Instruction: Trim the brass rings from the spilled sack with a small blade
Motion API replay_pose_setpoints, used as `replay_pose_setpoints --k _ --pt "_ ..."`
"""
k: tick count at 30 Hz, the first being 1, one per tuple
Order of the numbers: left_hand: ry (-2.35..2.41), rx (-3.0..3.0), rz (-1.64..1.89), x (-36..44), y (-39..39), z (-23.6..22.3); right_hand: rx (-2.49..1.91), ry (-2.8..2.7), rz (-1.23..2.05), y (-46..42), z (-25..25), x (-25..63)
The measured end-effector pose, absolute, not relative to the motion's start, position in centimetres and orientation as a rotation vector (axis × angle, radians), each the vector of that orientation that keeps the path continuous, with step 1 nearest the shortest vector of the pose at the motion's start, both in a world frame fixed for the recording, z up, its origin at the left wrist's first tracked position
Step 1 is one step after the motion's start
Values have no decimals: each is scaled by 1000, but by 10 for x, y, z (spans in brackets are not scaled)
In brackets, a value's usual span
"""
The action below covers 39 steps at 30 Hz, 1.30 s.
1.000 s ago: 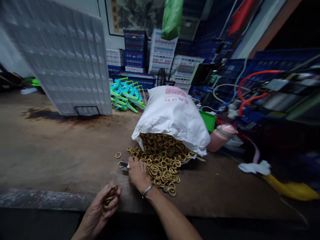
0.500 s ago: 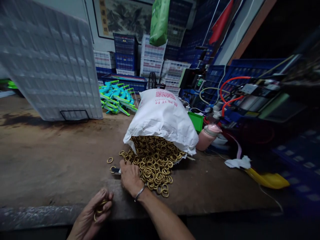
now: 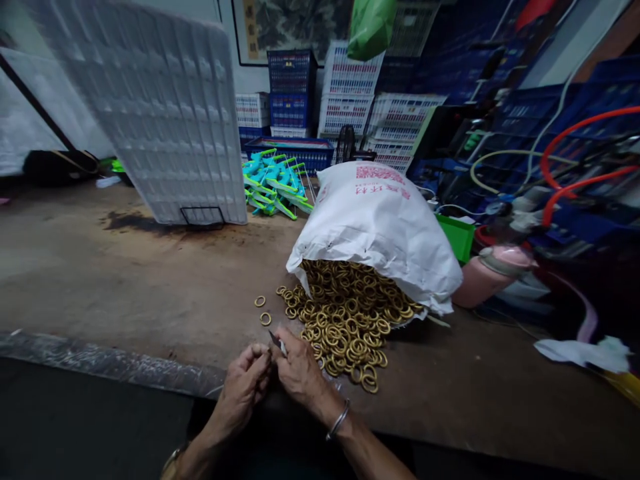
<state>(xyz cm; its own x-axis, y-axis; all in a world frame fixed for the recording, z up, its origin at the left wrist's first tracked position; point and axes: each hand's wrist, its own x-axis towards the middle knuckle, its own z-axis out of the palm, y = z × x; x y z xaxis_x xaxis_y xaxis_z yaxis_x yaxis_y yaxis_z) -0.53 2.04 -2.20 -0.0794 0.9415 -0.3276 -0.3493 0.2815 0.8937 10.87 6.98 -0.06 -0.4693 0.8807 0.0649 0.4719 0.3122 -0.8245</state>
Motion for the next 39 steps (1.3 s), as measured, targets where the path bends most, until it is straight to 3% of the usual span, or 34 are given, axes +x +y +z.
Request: replay_pose_setpoints --k 7,21,29,39 --pt "1251 976 1361 -8 21 -24 -1324 -1802 1511 73 -5 109" --pt "1135 707 1109 -13 17 -22 -1294 -1821 1401 75 -7 107" --pt "1162 697 1165 -14 18 -24 -1349 -2332 821 64 -11 113" --pt "1214 676 1170 -14 17 -21 -1468 -2605 647 59 -2 109"
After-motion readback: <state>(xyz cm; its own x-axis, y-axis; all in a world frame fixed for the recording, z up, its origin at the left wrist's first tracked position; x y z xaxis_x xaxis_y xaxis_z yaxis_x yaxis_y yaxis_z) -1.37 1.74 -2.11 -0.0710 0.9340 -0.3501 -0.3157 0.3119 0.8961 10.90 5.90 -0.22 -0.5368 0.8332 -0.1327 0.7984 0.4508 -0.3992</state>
